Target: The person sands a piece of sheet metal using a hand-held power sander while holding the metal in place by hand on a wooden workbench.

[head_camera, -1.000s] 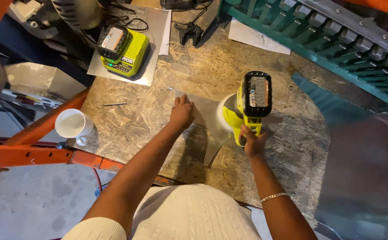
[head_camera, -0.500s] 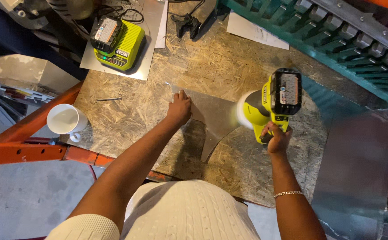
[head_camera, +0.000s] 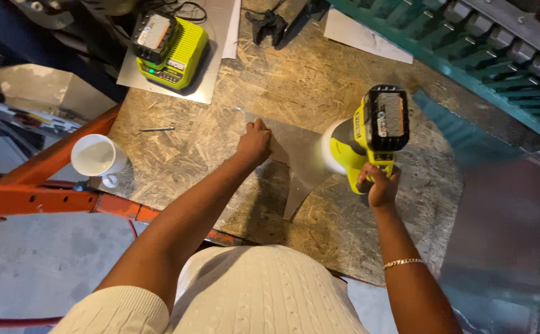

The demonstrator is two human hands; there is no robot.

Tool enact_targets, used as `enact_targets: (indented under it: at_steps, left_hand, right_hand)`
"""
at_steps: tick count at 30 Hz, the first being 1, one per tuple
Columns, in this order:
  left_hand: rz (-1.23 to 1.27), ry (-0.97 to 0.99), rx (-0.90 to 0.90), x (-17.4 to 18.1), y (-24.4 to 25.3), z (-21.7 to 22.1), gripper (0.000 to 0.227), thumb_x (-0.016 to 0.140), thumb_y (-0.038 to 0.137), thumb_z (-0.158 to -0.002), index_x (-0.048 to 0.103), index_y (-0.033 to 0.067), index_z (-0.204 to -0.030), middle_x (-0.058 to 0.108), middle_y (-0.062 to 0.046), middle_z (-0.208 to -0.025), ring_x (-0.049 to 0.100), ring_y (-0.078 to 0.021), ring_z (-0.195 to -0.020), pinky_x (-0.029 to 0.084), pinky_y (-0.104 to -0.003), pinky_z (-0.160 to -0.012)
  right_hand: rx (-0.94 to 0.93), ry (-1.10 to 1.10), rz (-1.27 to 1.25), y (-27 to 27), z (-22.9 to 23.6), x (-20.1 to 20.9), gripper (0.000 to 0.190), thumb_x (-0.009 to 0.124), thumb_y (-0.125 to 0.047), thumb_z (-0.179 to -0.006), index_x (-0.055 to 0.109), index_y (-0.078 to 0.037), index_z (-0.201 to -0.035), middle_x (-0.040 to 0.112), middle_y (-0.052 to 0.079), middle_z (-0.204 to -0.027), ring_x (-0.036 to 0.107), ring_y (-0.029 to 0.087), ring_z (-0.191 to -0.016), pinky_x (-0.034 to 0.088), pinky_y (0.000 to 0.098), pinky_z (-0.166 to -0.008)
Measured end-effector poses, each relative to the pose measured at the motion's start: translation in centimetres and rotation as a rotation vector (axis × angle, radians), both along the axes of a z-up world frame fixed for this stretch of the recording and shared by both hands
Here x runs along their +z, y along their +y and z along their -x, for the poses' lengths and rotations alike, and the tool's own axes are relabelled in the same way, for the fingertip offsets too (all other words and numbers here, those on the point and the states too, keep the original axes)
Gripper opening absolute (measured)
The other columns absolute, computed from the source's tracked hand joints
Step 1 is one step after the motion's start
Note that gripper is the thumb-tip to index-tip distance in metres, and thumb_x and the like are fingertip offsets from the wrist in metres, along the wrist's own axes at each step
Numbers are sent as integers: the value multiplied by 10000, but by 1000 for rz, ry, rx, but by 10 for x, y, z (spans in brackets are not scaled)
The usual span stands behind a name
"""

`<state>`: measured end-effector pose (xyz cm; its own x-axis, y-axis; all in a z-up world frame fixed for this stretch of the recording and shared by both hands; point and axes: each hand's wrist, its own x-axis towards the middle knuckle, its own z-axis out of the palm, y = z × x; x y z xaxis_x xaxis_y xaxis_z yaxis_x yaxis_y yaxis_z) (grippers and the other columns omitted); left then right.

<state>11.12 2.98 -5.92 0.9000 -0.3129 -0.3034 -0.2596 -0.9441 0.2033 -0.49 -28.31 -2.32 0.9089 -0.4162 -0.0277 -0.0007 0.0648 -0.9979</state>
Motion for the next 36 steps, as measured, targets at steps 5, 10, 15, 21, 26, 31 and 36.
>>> enact_targets:
  at_steps: [5, 10, 15, 21, 26, 31, 36]
  left_hand:
    - [71, -5, -11, 5, 6, -2, 606, 855, 277, -776, 650, 34, -1293, 437, -199, -1313, 491, -438, -1240, 614, -580, -827]
    - [84, -15, -12, 7, 9, -1, 621, 847, 281, -779, 646, 40, -1315, 435, -219, -1339, 490, -444, -1251, 617, -558, -840]
    - [95, -24, -14, 15, 8, 0, 624, 845, 258, -773, 642, 27, -1316, 446, -235, -1333, 501, -447, -1239, 619, -541, -836]
    - [104, -3, -2, 2, 8, -3, 639, 852, 282, -766, 648, 30, -1317, 448, -227, -1334, 502, -446, -1235, 617, -549, -828]
    - [96, -34, -15, 20, 9, 2, 644, 854, 262, -770, 637, 7, -1320, 440, -221, -1308, 503, -440, -1217, 625, -545, -811]
    - [90, -46, -30, 14, 9, 3, 620, 847, 247, -777, 642, 7, -1311, 443, -213, -1292, 509, -430, -1207, 629, -531, -808]
    - [130, -51, -18, 5, 9, 2, 613, 831, 231, -784, 639, -4, -1317, 441, -232, -1296, 506, -454, -1202, 620, -557, -820]
  right_hand:
    - [95, 79, 56, 30, 7, -2, 341, 738, -254, -785, 541, -96, -556, 478, 85, -441, 533, 160, -400, 463, 274, -423]
    - [192, 30, 94, 55, 17, 10, 389, 746, -288, -784, 571, -71, -512, 476, 92, -408, 500, 155, -375, 426, 258, -399]
    - [240, -12, 63, 59, 40, -13, 326, 772, -238, -850, 638, -101, -586, 541, 83, -458, 551, 169, -472, 405, 230, -520]
    - [280, -108, -263, 41, 66, -60, 152, 734, -23, -860, 593, -29, -803, 505, 194, -497, 544, 291, -444, 444, 334, -435]
    - [231, -43, -197, 56, 61, -23, 352, 681, -96, -911, 617, 0, -579, 496, 180, -427, 467, 216, -378, 359, 294, -399]
    - [268, 58, -80, 30, 46, -43, 408, 682, -251, -918, 585, -33, -586, 523, 166, -506, 513, 243, -455, 413, 336, -455]
    - [260, 77, 6, 37, 25, -6, 479, 635, -283, -940, 542, -12, -557, 496, 179, -514, 494, 232, -491, 447, 347, -510]
